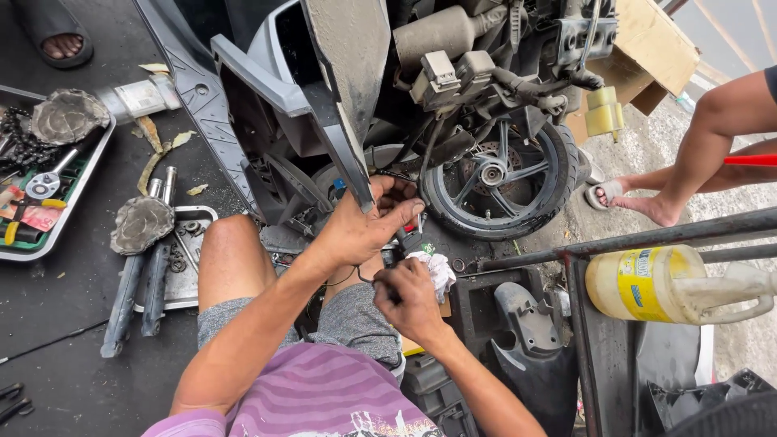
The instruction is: Finalizing the installation of a horn on a motorcycle by taping wires and connecting the horn relay unit.
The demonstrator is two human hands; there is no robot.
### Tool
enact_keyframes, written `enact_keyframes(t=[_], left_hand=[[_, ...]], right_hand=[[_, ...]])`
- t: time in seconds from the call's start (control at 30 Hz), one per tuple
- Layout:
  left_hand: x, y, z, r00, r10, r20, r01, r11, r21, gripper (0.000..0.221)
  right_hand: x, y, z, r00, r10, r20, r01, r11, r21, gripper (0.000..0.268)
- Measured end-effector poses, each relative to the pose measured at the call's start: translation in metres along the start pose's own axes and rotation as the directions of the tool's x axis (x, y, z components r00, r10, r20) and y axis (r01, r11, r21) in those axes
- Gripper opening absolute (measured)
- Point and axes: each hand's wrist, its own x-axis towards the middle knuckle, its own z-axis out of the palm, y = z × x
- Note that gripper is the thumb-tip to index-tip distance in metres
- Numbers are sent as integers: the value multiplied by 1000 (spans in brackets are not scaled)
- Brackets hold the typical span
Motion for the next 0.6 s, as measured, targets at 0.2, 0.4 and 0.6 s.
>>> enact_keyframes(t=[0.2, 0.4, 0.6], left_hand=[[-12, 2, 18, 945, 263, -196, -188, 924, 332, 23], [-14, -22, 28, 875, 410, -259, -274, 859, 432, 27], [-11, -12, 24, 911, 339, -234, -237, 896, 376, 20]], right_hand=[[43, -32, -61, 737, 673, 59, -608, 622, 493, 34], [90, -40, -102, 855, 465, -228, -272, 778, 567, 33], [127, -34, -106, 953, 254, -167, -194, 932, 306, 19]])
